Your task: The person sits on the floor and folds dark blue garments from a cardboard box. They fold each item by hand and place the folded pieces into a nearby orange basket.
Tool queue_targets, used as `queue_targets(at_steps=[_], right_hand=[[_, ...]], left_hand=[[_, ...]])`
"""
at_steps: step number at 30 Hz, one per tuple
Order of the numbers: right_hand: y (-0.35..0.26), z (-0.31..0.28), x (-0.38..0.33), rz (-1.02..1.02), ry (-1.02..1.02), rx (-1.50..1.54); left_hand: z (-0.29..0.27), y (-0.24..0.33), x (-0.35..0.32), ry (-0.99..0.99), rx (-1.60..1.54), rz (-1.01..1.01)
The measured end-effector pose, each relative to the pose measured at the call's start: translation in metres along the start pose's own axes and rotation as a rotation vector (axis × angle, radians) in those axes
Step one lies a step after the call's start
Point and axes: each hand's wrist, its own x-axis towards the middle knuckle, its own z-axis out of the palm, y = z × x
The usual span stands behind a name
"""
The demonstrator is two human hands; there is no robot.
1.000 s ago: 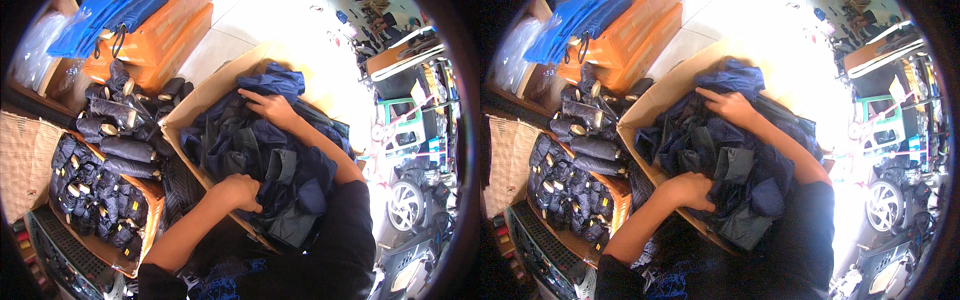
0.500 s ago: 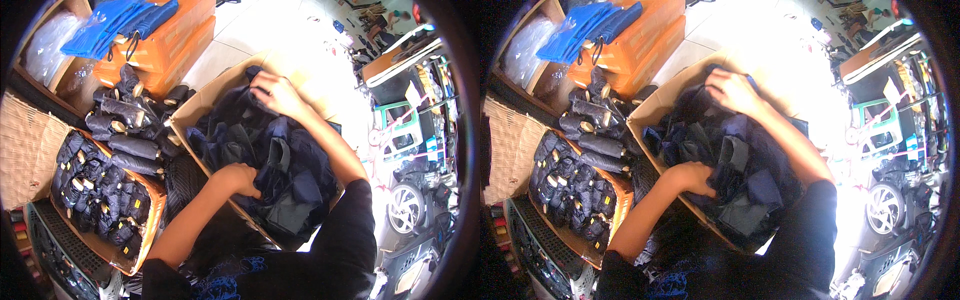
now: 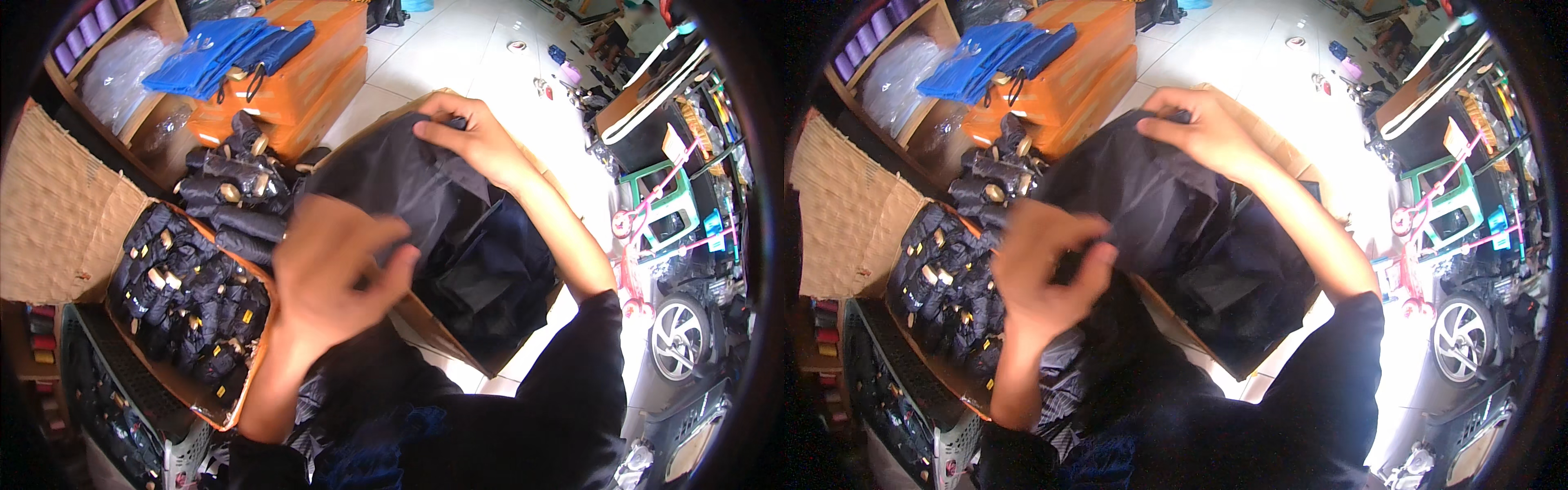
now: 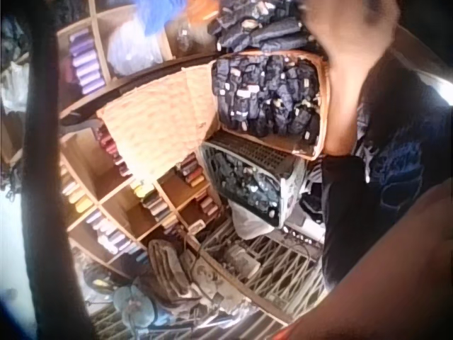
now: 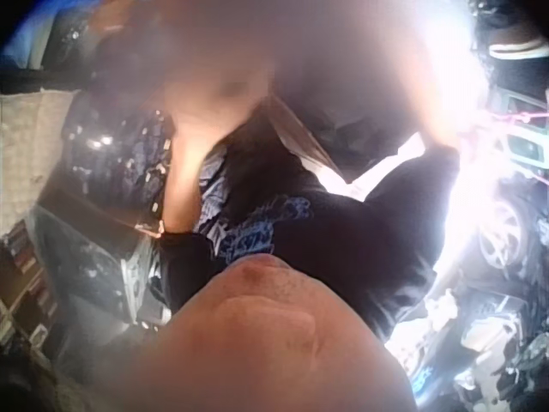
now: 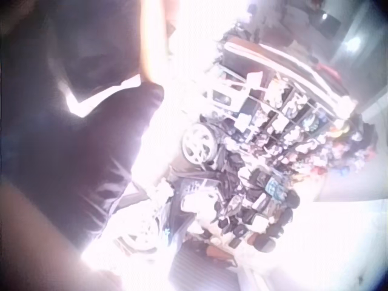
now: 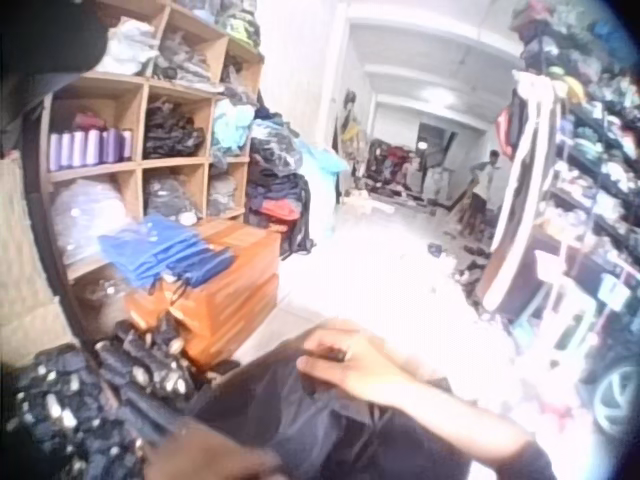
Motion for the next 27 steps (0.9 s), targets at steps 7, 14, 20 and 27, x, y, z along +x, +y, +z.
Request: queue_targets(at_steps=[7, 14, 20, 27], right_hand=[[-0.041, 0.098, -0.003, -0.097, -0.369, 0.157], [-0.024, 0.15, -0.016, -0.045, -0.271, 0.258], [0.001, 0.206, -0.054, 0.456, -0.451, 0.455], [0.019, 0.159, -0.034, 0.189, -0.534, 0.233]], left_hand=[[-0.036, -0.019, -0.062, -0.05, -0.885, -0.715], [-0.035, -0.029, -0.187, -0.267, -0.42, -0.799], [-0.019, -0.048, -0.247, -0.03, -0.364, -1.0], [-0.013, -0.051, -0.231, 0.133, -0.221, -1.008]])
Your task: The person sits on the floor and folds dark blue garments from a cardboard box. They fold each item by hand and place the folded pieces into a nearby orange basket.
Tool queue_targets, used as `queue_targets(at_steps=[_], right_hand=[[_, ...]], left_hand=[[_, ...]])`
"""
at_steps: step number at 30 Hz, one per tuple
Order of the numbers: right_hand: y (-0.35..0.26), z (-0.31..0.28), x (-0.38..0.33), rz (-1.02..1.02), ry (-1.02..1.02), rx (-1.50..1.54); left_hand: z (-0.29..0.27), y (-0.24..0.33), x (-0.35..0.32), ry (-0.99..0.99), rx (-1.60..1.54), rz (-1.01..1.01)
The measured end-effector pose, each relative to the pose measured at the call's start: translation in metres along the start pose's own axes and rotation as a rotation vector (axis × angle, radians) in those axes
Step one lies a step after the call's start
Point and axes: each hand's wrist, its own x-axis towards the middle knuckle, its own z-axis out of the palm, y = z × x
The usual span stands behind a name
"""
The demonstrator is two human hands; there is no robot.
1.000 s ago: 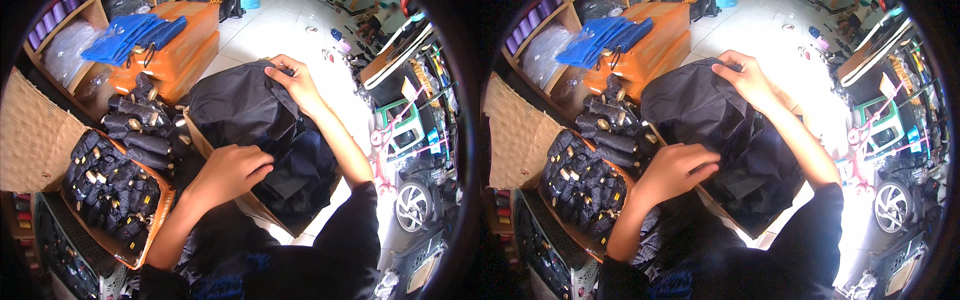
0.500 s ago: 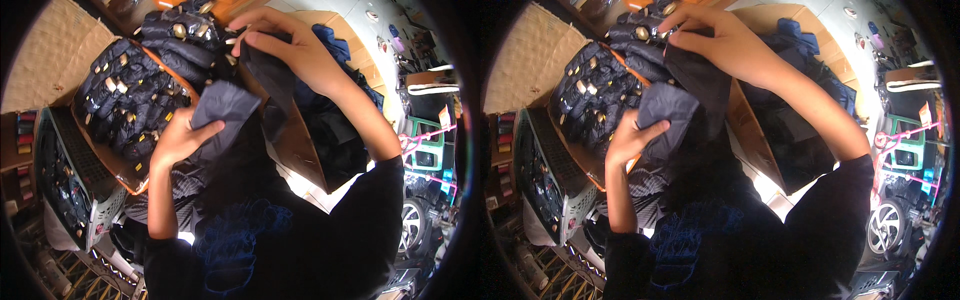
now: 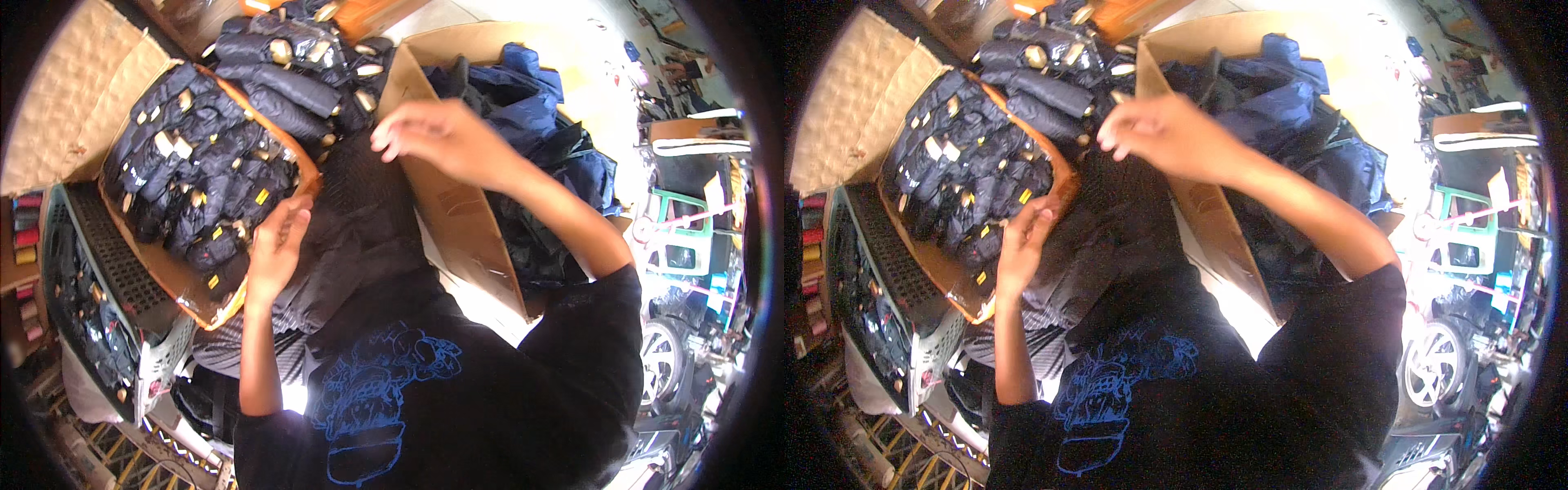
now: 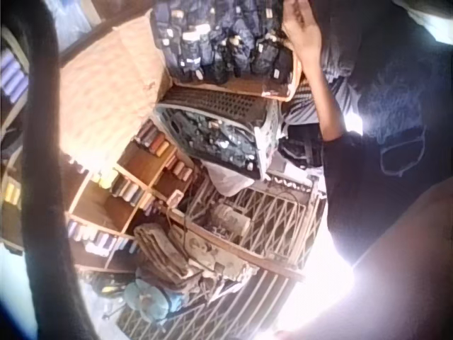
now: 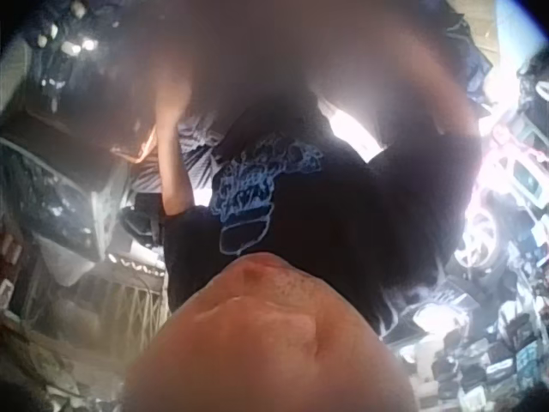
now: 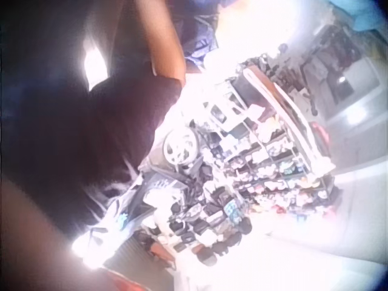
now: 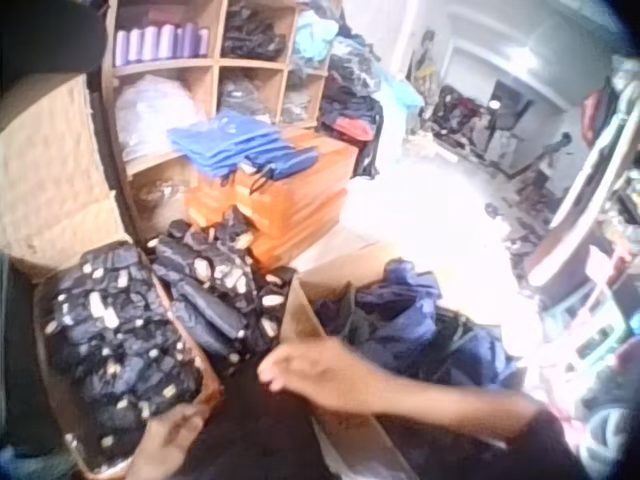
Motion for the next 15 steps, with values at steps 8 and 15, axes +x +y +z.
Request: queue_targets(at_steps=[8, 15], right_hand=[[0.11, -0.129, -0.013, -0.355, 0.253, -1.114], [0.133, -0.103, -0.062, 0.291, -0.568, -0.569]], left_hand=[[0.055, 0.097, 0.049, -0.026, 0.013, 0.407], [0.115, 0.159, 0.122, -0.216, 0.571, 0.706]])
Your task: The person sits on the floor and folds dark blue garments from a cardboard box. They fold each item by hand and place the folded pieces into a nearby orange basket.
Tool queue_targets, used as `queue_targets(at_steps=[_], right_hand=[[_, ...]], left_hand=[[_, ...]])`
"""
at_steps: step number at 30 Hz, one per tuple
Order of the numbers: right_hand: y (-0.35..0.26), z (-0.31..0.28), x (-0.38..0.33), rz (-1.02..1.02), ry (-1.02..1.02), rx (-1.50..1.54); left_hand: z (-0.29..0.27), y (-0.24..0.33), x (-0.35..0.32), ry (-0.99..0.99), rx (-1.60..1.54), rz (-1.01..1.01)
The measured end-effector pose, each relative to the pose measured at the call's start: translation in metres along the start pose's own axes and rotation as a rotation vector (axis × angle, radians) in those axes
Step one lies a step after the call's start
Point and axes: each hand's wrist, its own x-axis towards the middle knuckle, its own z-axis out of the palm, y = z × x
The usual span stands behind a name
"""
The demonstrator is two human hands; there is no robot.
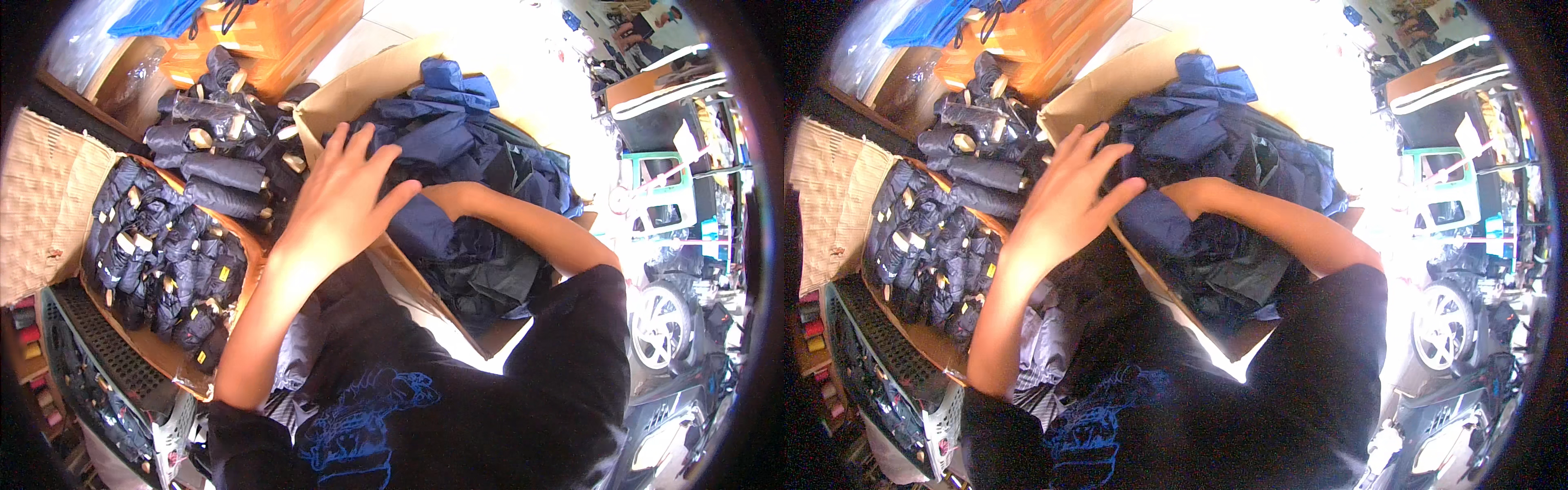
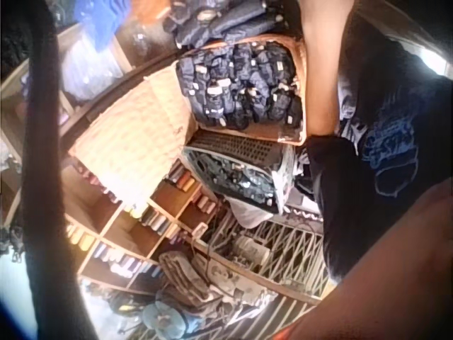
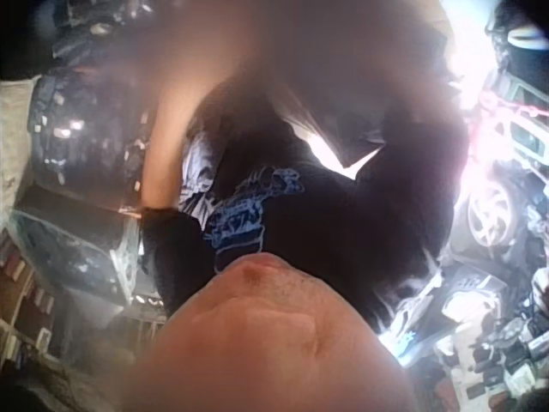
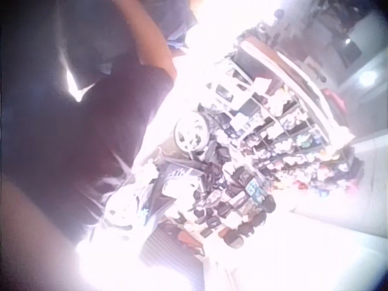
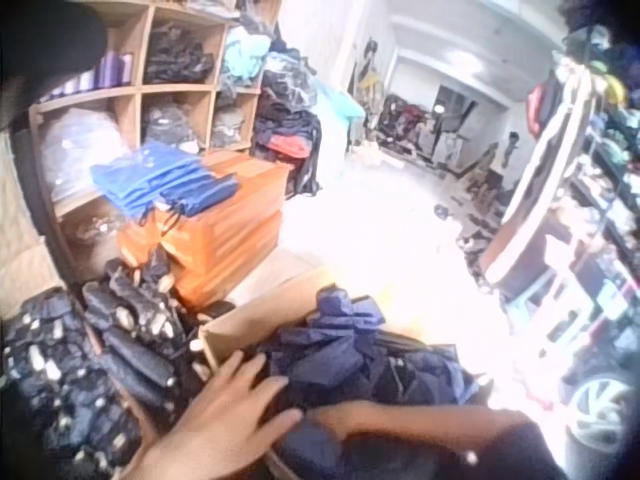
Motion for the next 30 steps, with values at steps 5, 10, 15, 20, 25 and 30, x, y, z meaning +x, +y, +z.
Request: queue_targets(at_steps=[5, 10, 15, 20, 25, 30], right_hand=[[-0.039, -0.072, -0.026, 0.121, -0.242, -0.151], [0.009, -0.1, -0.016, 0.14, 0.613, -0.121], [0.017, -0.048, 0.027, -0.125, 0.494, -0.402], [0.012, -0.031, 0.017, 0.29, -0.256, -0.276], [0.023, -0.039, 0.01, 0.206, -0.011, -0.277], [0.032, -0.048, 0.046, -0.32, 0.815, -0.667]], left_hand=[[0.046, 0.017, 0.051, -0.781, 0.125, -0.316], [0.073, 0.052, 0.029, -1.126, 0.252, -0.182], [0.113, 0.076, 0.007, -1.123, 0.445, -0.077], [0.12, 0.074, 0.002, -1.122, 0.27, -0.21], [0.129, 0.072, -0.008, -1.094, 0.182, -0.095], [0.117, 0.068, 0.001, -1.18, 0.109, 0.111]])
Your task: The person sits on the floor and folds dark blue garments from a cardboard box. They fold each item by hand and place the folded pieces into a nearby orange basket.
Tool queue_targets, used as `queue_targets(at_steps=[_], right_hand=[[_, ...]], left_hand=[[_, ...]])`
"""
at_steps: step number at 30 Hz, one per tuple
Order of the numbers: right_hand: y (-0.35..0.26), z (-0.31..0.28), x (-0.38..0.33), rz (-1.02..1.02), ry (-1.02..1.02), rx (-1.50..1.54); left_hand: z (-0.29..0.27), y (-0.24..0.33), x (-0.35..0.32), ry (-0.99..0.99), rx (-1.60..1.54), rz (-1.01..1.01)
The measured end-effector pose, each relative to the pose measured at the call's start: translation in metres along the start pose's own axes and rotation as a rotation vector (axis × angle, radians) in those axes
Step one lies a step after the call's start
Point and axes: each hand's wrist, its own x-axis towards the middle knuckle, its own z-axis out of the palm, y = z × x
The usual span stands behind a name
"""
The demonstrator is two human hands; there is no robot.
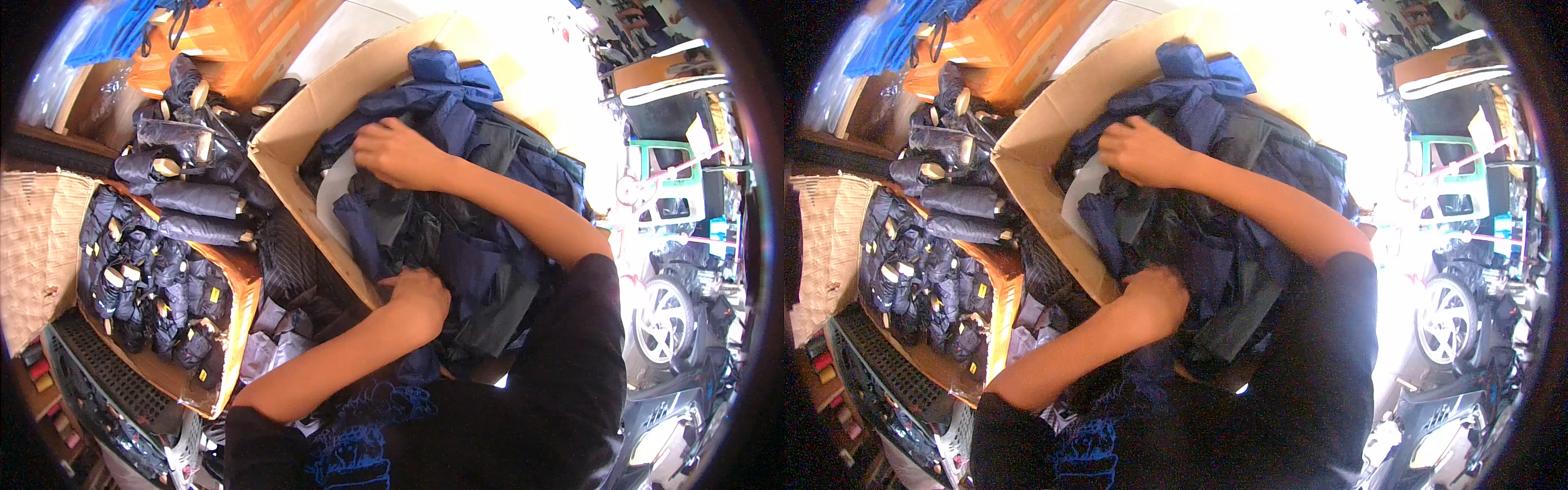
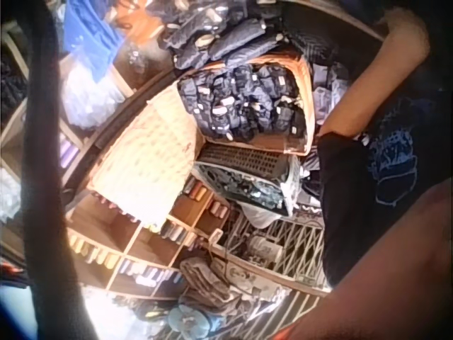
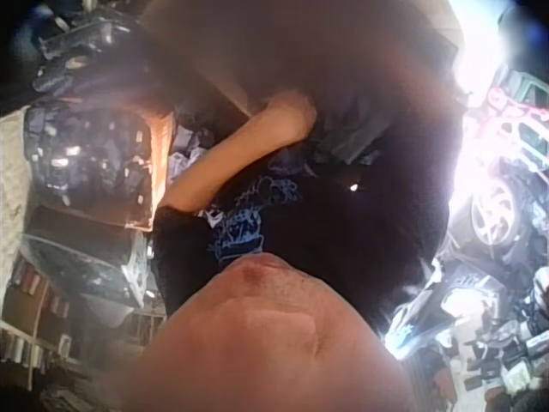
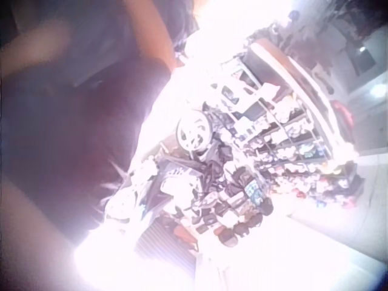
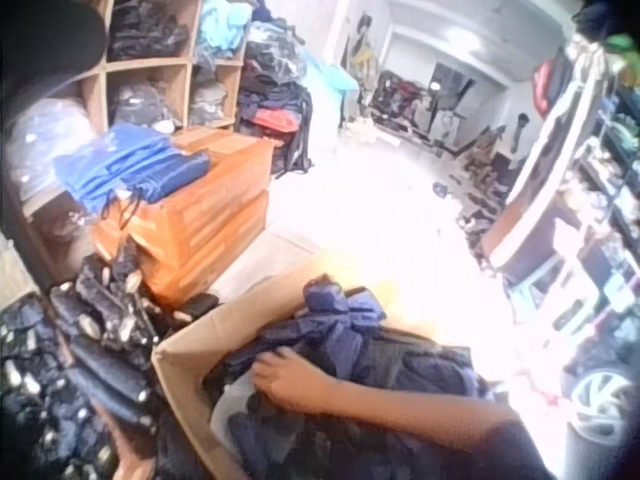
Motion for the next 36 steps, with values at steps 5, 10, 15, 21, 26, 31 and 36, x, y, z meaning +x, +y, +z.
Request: queue_targets(at_steps=[5, 10, 15, 21, 26, 31, 36], right_hand=[[-0.018, 0.024, -0.02, 0.343, -0.268, 0.183], [-0.029, 0.02, -0.013, 0.38, -0.431, 0.171], [-0.017, 0.032, -0.009, 0.383, -0.419, 0.231], [-0.012, 0.023, -0.014, 0.129, -0.382, 0.179], [0.001, 0.01, -0.015, 0.105, -0.304, 0.456], [0.013, -0.042, -0.014, 0.464, 0.088, 0.503], [0.003, -0.099, -0.008, 0.578, 0.449, 0.694]], left_hand=[[0.005, 0.0, 0.002, -0.017, -0.006, -0.024], [0.002, 0.004, 0.002, -0.037, -0.022, -0.078], [0.0, 0.004, 0.001, -0.061, -0.024, -0.06], [0.008, 0.001, 0.001, 0.02, -0.004, -0.035], [0.008, 0.002, 0.001, 0.042, 0.009, -0.029], [0.003, 0.002, 0.004, 0.021, -0.014, -0.05], [-0.002, -0.002, 0.003, 0.224, 0.062, -0.154]])
